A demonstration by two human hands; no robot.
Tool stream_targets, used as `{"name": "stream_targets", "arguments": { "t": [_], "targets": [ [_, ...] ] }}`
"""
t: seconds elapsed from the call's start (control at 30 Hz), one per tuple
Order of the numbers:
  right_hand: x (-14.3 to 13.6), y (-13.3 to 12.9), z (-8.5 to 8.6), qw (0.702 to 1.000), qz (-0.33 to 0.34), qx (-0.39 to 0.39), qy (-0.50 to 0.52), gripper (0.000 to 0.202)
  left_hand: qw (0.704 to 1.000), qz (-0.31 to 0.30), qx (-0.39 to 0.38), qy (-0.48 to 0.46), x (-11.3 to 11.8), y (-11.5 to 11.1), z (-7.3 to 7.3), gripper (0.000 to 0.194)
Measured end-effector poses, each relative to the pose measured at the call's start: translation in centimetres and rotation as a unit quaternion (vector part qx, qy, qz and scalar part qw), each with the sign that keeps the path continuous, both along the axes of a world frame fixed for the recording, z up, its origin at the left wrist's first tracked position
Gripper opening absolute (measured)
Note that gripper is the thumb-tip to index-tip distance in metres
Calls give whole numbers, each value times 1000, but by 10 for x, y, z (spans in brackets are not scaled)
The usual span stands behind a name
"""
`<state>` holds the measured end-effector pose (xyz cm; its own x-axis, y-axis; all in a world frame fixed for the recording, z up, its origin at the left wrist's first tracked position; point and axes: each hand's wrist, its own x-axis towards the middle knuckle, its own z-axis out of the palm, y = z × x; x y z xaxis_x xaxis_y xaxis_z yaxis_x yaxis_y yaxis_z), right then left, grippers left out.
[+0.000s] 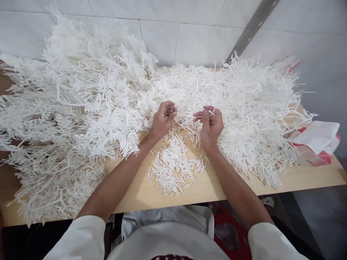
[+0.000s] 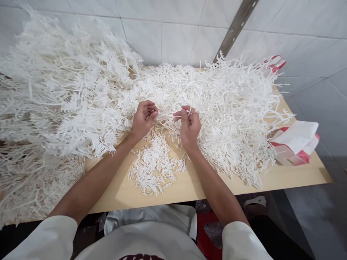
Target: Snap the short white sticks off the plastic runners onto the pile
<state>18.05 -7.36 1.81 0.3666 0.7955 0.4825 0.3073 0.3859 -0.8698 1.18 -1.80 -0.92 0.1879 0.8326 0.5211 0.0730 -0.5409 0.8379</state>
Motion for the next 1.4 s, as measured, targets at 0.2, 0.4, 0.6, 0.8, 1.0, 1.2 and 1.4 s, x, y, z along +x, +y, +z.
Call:
{"name": "stream_targets", "arguments": {
  "t": [0.2, 0.4, 0.6, 0.8, 1.0, 1.2, 1.4],
  "targets": [
    [6, 10, 1, 992, 33, 30, 118, 22, 999, -1, -47, -7, -3, -6, 8, 27],
    [3, 10, 0, 990, 41, 80, 109, 19, 989, -33, -87, 116, -3, -12, 16, 41],
    [4, 1, -2, 982, -31, 157, -98, 23, 985, 28, 49, 163, 0, -7, 12, 24],
    [11, 3, -1, 922, -55, 130, -361, 36, 987, 128, 75, 54, 0, -5, 15, 24],
    [12, 8, -6, 939, -50, 84, -331, 36, 988, 140, 34, -56, 1, -6, 8, 22],
    [14, 6, -3, 946, -17, 101, -307, 17, 970, 134, -35, -198, -8, 6, 32, 26],
    [7, 1, 0, 950, -78, 110, -280, 20, 963, 137, 2, -230, -20, 6, 67, 31]
  ]
}}
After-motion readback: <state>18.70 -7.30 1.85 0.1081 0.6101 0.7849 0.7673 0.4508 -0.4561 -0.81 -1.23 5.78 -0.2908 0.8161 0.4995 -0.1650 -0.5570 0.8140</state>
